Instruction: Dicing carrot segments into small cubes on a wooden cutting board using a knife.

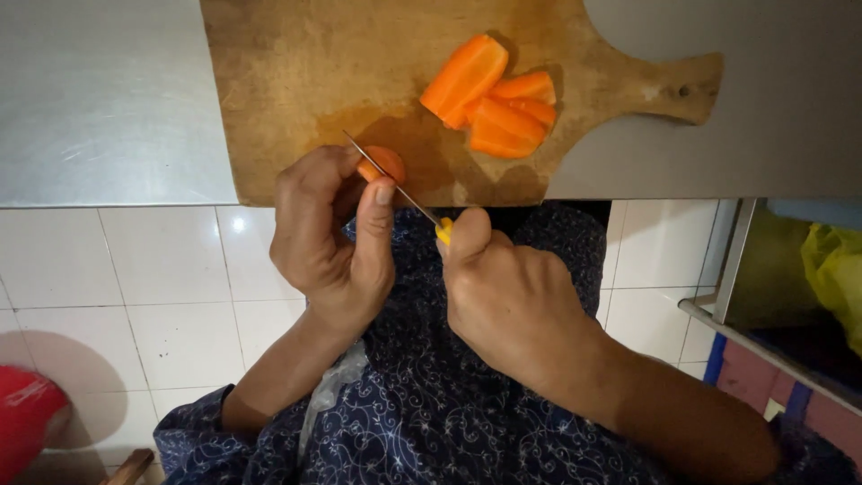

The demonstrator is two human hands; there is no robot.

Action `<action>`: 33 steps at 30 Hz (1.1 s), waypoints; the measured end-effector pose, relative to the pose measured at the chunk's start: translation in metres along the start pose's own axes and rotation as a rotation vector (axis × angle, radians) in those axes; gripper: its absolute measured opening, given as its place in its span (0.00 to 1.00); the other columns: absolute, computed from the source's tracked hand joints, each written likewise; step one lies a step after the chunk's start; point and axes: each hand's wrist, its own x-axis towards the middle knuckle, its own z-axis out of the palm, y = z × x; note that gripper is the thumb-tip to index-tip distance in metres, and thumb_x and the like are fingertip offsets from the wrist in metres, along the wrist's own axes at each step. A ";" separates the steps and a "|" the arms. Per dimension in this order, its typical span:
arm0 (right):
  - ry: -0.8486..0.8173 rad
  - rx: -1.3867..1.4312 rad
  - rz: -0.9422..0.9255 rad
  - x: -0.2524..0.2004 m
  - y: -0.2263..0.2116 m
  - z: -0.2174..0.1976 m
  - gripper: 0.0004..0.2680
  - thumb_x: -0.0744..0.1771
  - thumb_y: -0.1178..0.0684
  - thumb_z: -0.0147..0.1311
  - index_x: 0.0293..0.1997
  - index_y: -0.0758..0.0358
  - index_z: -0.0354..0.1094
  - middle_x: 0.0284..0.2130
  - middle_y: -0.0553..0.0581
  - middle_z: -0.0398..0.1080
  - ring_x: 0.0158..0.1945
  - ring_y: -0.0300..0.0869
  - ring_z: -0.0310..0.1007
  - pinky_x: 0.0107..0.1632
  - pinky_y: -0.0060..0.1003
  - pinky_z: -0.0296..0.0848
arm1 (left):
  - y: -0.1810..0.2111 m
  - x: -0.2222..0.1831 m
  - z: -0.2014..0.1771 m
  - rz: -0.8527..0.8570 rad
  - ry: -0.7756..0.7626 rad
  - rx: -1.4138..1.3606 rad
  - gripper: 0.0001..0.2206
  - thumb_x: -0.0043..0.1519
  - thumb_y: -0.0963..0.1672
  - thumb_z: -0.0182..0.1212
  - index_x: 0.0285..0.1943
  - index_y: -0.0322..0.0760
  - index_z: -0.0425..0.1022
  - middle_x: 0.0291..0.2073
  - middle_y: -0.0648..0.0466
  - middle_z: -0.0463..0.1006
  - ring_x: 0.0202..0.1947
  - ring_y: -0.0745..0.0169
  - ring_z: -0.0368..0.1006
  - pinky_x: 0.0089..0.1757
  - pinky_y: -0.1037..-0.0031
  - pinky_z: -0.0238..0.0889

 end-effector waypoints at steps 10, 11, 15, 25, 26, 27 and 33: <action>-0.153 0.088 0.054 0.006 -0.003 -0.004 0.11 0.74 0.46 0.44 0.42 0.63 0.52 0.20 0.57 0.72 0.17 0.59 0.74 0.19 0.57 0.72 | 0.001 -0.002 0.002 -0.018 0.015 -0.029 0.08 0.70 0.40 0.58 0.53 0.26 0.72 0.45 0.43 0.74 0.45 0.52 0.73 0.46 0.69 0.71; -0.146 0.066 0.054 0.006 -0.003 -0.002 0.11 0.74 0.46 0.43 0.43 0.63 0.52 0.20 0.58 0.72 0.18 0.60 0.74 0.19 0.59 0.72 | -0.001 -0.003 0.001 -0.011 0.012 -0.026 0.08 0.70 0.40 0.58 0.54 0.25 0.72 0.45 0.43 0.74 0.46 0.51 0.74 0.47 0.68 0.71; -0.241 0.127 0.109 0.011 -0.004 0.001 0.11 0.74 0.46 0.42 0.44 0.62 0.51 0.22 0.60 0.74 0.21 0.62 0.76 0.22 0.61 0.73 | -0.001 -0.005 0.002 -0.019 0.023 -0.014 0.09 0.71 0.40 0.57 0.54 0.26 0.72 0.45 0.43 0.74 0.44 0.53 0.74 0.46 0.69 0.70; -0.293 0.135 0.123 0.019 -0.001 0.013 0.09 0.73 0.46 0.41 0.44 0.62 0.54 0.25 0.63 0.76 0.26 0.66 0.77 0.30 0.64 0.74 | -0.007 -0.016 0.008 0.029 -0.020 0.022 0.09 0.67 0.40 0.63 0.49 0.23 0.74 0.49 0.37 0.68 0.45 0.49 0.74 0.42 0.70 0.75; -0.361 0.176 0.143 0.022 0.002 0.012 0.10 0.73 0.45 0.40 0.46 0.62 0.52 0.29 0.65 0.77 0.29 0.70 0.78 0.34 0.68 0.73 | -0.009 -0.017 0.011 0.026 0.025 0.035 0.10 0.67 0.41 0.64 0.50 0.24 0.74 0.51 0.38 0.64 0.44 0.49 0.73 0.40 0.71 0.77; -0.360 0.172 0.143 0.025 0.006 0.007 0.10 0.73 0.45 0.40 0.46 0.62 0.52 0.29 0.65 0.77 0.29 0.70 0.78 0.34 0.68 0.73 | -0.011 -0.014 0.013 0.026 0.029 0.033 0.10 0.67 0.41 0.64 0.50 0.24 0.74 0.51 0.38 0.64 0.44 0.49 0.73 0.40 0.71 0.77; -0.464 0.497 0.167 0.026 0.026 -0.032 0.14 0.73 0.42 0.38 0.51 0.64 0.56 0.27 0.64 0.76 0.27 0.61 0.78 0.31 0.58 0.71 | -0.024 0.019 0.009 0.188 0.120 0.185 0.11 0.69 0.39 0.64 0.54 0.20 0.71 0.47 0.37 0.71 0.48 0.43 0.74 0.45 0.67 0.76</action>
